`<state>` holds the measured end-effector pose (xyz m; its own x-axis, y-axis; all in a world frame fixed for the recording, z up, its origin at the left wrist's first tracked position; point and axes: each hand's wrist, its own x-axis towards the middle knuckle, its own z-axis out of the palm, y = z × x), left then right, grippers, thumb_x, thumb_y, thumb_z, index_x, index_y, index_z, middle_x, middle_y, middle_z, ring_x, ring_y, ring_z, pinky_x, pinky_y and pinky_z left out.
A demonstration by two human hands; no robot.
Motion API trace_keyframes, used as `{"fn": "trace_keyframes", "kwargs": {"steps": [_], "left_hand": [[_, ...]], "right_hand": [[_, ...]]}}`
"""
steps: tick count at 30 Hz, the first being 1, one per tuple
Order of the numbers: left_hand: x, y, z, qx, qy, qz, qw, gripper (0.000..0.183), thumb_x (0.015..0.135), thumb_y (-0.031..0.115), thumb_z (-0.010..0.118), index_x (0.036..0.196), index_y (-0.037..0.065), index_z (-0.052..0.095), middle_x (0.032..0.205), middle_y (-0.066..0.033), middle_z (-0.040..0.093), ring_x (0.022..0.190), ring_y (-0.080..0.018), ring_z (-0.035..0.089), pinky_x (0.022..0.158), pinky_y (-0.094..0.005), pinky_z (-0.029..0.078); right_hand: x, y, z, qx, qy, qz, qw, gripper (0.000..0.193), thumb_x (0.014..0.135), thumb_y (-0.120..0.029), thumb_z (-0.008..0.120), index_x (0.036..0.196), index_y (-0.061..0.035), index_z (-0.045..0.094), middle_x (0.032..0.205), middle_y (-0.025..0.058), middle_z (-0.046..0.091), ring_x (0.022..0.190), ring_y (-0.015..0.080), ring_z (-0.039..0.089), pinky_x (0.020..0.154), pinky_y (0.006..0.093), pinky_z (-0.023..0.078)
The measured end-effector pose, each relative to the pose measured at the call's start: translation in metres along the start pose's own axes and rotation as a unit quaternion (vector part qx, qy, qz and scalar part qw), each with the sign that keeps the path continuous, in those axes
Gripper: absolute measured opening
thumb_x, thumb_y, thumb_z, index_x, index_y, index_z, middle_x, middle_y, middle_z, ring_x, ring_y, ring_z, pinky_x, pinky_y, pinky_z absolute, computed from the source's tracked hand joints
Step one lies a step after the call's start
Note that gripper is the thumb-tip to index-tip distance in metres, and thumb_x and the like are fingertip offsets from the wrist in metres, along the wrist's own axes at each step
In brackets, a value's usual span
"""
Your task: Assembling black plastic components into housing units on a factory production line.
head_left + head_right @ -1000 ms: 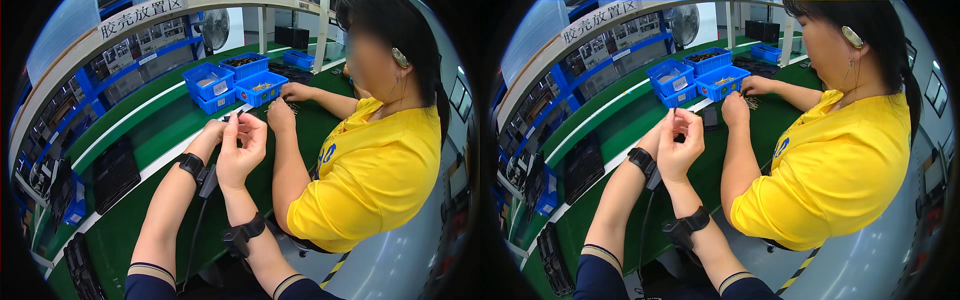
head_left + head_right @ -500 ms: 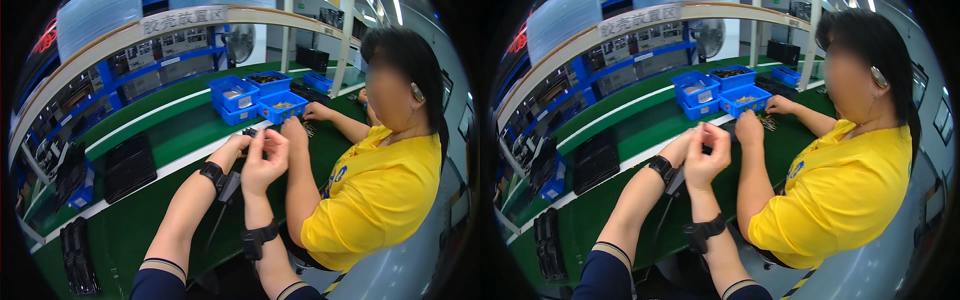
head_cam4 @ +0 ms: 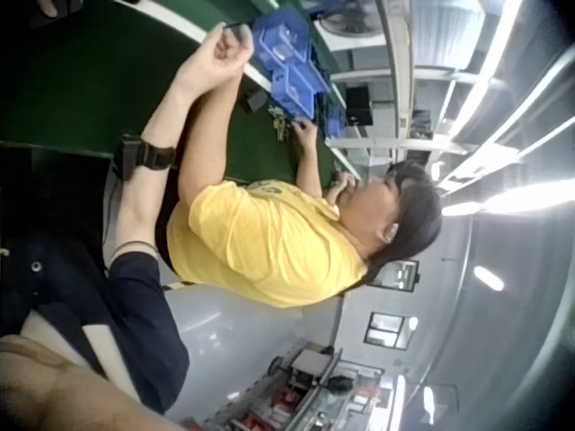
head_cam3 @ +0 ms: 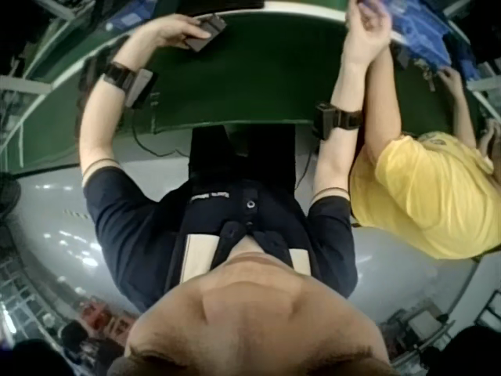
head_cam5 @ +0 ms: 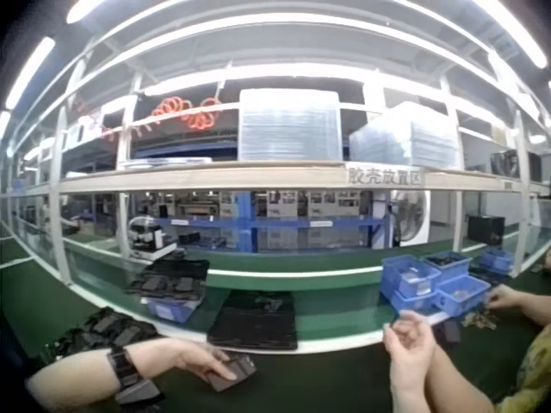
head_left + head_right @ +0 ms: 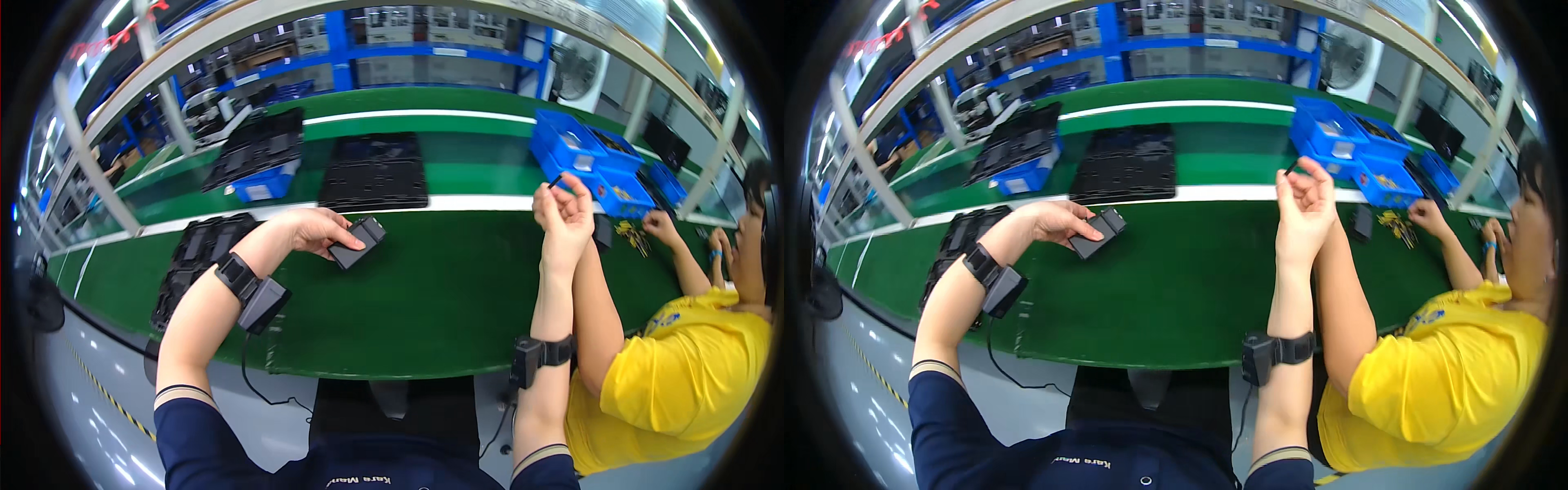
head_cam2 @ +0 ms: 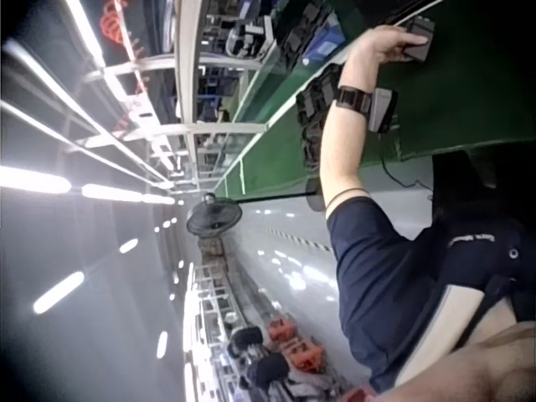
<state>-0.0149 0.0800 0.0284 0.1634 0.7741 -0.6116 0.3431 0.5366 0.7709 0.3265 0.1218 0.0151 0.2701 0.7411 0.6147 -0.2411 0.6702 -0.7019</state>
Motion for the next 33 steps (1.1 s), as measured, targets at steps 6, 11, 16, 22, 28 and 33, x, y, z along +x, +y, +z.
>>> {"fn": "trace_keyframes", "kwargs": {"steps": [6, 11, 16, 22, 28, 33], "left_hand": [[-0.017, -0.048, -0.037, 0.053, 0.117, 0.018, 0.992, 0.048, 0.064, 0.024, 0.08, 0.103, 0.005, 0.061, 0.093, -0.0052, 0.062, 0.084, -0.0133, 0.06, 0.075, -0.0263, 0.048], [-0.019, -0.053, -0.046, 0.313, 0.296, 0.193, 0.882, 0.066, 0.054, 0.04, 0.082, 0.102, 0.0, 0.062, 0.096, -0.0137, 0.059, 0.09, -0.0203, 0.056, 0.079, -0.0302, 0.044], [-0.021, -0.047, -0.023, 0.341, 0.314, 0.251, 0.849, 0.055, 0.052, 0.034, 0.081, 0.094, 0.003, 0.065, 0.08, -0.0094, 0.055, 0.076, -0.021, 0.054, 0.069, -0.0313, 0.044], [-0.017, -0.042, -0.016, 0.288, 0.286, 0.218, 0.888, 0.055, 0.05, 0.026, 0.08, 0.094, 0.002, 0.059, 0.086, -0.0134, 0.06, 0.084, -0.0258, 0.058, 0.075, -0.0339, 0.046], [-0.023, -0.041, -0.012, 0.313, 0.316, 0.24, 0.863, 0.052, 0.052, 0.024, 0.082, 0.094, 0.003, 0.059, 0.082, -0.0092, 0.056, 0.075, -0.0199, 0.054, 0.066, -0.0299, 0.044], [-0.022, -0.05, -0.011, 0.332, 0.339, 0.286, 0.833, 0.043, 0.054, 0.021, 0.08, 0.087, 0.003, 0.058, 0.081, -0.0084, 0.058, 0.074, -0.0212, 0.056, 0.066, -0.0303, 0.044]], "right_hand": [[-0.036, -0.01, 0.1, -0.133, -0.314, 0.044, 0.939, 0.01, 0.076, -0.009, 0.066, 0.083, -0.0023, 0.064, 0.077, 0.0018, 0.062, 0.071, 0.0087, 0.056, 0.067, 0.023, 0.045], [-0.062, 0.025, 0.127, -0.179, -0.402, 0.107, 0.891, 0.018, 0.073, -0.008, 0.068, 0.09, -0.0025, 0.065, 0.073, 0.0037, 0.063, 0.067, 0.0084, 0.056, 0.063, 0.0239, 0.045], [-0.075, 0.033, 0.119, -0.246, -0.406, 0.055, 0.878, 0.017, 0.075, -0.003, 0.064, 0.092, -0.0026, 0.065, 0.074, 0.0068, 0.059, 0.067, 0.0136, 0.058, 0.062, 0.0254, 0.047], [-0.076, 0.044, 0.113, -0.231, -0.359, 0.046, 0.903, 0.016, 0.075, -0.005, 0.066, 0.091, -0.0045, 0.067, 0.075, 0.0028, 0.06, 0.071, 0.0108, 0.058, 0.064, 0.0229, 0.048], [-0.075, 0.033, 0.119, -0.213, -0.331, 0.18, 0.902, 0.014, 0.074, -0.005, 0.067, 0.088, -0.0038, 0.068, 0.08, 0.005, 0.063, 0.073, 0.0111, 0.059, 0.066, 0.025, 0.049], [-0.077, 0.037, 0.123, -0.218, -0.336, 0.111, 0.91, 0.013, 0.074, -0.006, 0.068, 0.086, -0.0021, 0.068, 0.079, 0.0046, 0.062, 0.07, 0.0101, 0.056, 0.066, 0.0242, 0.046]]}}
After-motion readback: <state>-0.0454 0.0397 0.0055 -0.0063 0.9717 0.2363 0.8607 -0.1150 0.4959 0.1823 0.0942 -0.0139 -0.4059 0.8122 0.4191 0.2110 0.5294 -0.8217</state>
